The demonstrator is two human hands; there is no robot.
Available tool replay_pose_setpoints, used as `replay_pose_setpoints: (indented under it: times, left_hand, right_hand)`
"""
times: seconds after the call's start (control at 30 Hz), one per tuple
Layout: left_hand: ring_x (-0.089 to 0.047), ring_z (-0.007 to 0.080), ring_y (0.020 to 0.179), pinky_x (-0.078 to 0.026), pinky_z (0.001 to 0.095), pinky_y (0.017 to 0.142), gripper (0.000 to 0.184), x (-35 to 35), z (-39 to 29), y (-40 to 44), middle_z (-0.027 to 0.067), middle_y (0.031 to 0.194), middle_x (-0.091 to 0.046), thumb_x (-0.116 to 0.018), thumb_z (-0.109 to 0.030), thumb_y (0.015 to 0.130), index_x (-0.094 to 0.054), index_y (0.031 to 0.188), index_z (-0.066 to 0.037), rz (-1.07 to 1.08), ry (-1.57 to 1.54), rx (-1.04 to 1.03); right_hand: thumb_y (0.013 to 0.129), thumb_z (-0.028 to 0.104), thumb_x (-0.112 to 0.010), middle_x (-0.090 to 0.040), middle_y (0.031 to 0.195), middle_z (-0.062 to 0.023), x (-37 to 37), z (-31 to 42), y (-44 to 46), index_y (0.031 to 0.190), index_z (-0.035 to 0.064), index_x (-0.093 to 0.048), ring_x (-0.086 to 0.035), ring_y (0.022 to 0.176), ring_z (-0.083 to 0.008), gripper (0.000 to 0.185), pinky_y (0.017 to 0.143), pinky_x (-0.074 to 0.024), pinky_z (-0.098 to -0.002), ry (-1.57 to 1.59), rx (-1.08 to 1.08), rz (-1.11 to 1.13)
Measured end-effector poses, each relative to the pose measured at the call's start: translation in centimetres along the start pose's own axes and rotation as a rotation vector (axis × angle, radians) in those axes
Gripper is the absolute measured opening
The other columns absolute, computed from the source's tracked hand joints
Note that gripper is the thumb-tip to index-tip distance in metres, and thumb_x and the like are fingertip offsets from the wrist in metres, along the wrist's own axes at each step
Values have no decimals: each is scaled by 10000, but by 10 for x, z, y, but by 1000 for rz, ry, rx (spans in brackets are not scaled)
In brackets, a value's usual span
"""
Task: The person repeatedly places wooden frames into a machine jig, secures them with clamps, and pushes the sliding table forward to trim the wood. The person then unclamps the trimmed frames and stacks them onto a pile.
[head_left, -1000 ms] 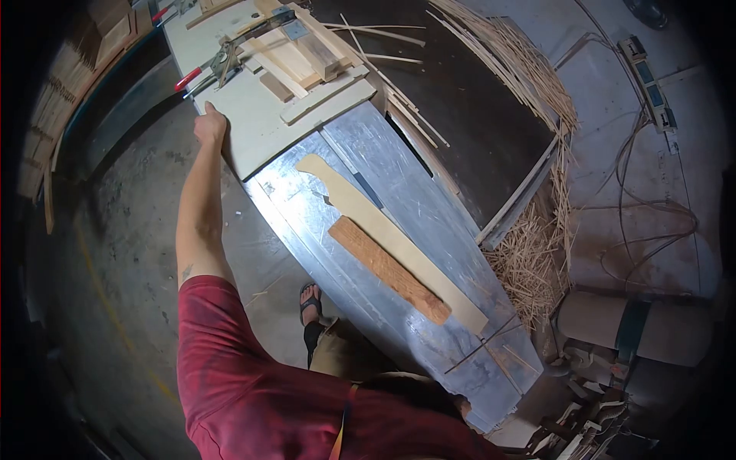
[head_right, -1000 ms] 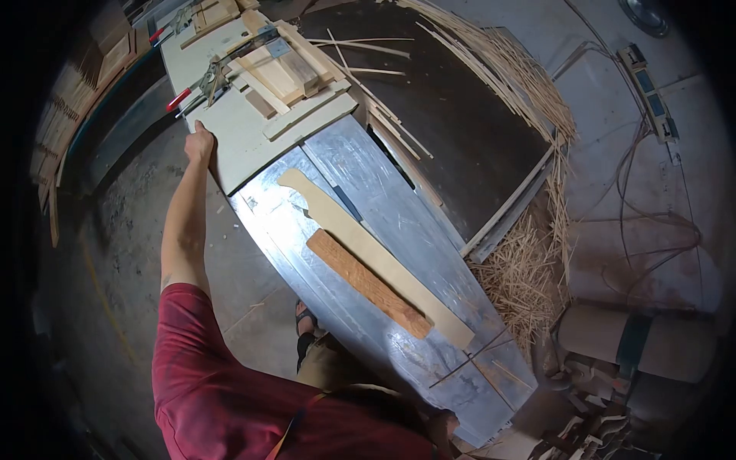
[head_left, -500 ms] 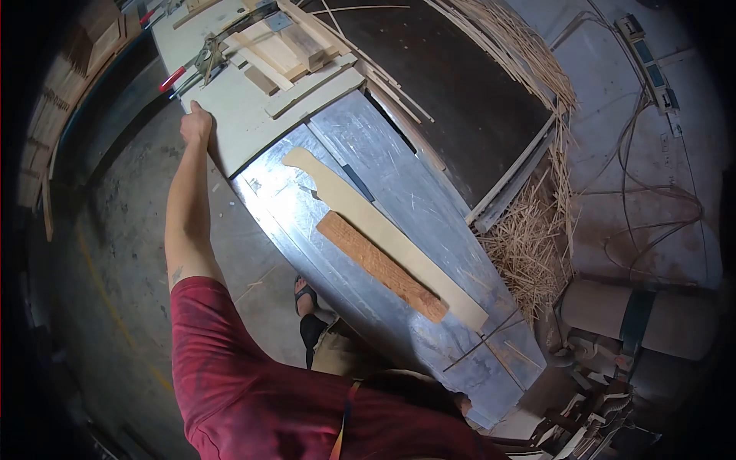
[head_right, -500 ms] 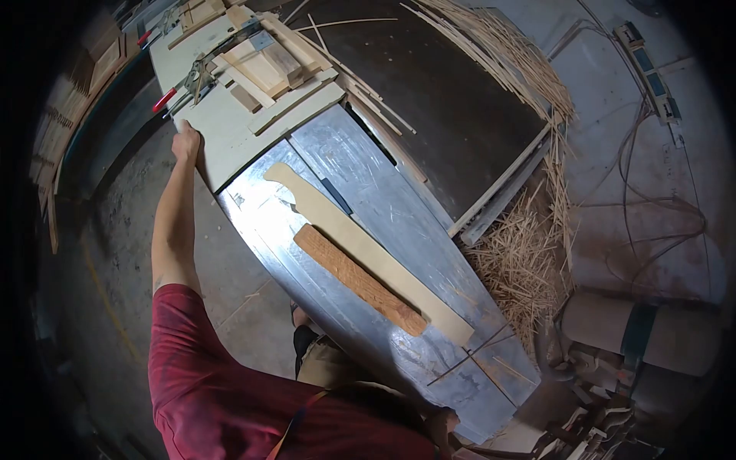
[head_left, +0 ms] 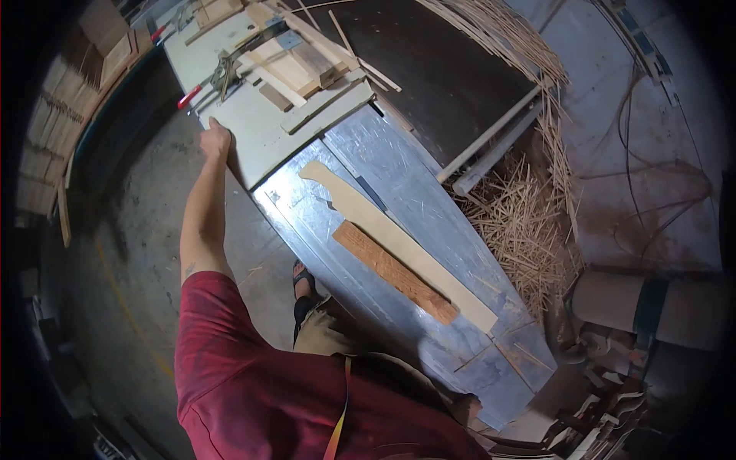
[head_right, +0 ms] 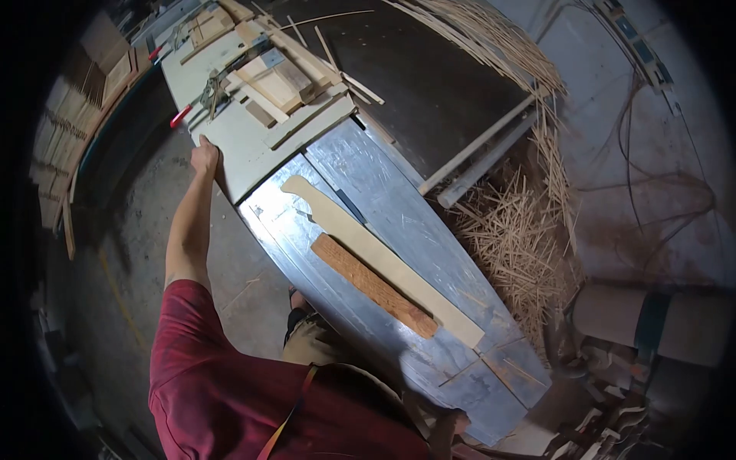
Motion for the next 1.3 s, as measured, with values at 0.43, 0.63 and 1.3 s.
replay_pose_setpoints:
  times: [0.43,0.63,1.3]
  left_hand:
    - [-581,472,1230,-448,501,1062,724,-13,-7,-6,343,1278,-613,-425,-551,1017,-612,1241,112,120,8,87]
    - [-585,487,1210,-455,512,1044,685,-19,-2,7,360,1252,-615,-464,-517,1014,-612,1217,121,151,36,139]
    - [-704,169,734,-572,330,658,333,52,-36,264,111,865,-740,-650,-294,988,-735,986,28,1656,176,-264]
  right_hand:
    - [842,261,-682,-709,916,-119,-13,-80,-6,860,73,-702,-702,771,-319,190,615,-557,-414,-408,-451,-589]
    - [968,284,-571,-721,918,-158,24,-124,-55,927,34,-715,-712,847,-335,292,690,-575,-429,582,-829,-389]
    - [995,153,-605,-686,920,-113,540,728,-385,1025,-14,-669,-627,834,-222,181,799,-507,-341,1241,645,-475]
Point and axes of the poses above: each hand's wrist, its own y-axis towards the middle knuckle, its own x-axis out of the back of the hand, z = x × y, the point moved 4 cm from there along y, towards the middle knuckle
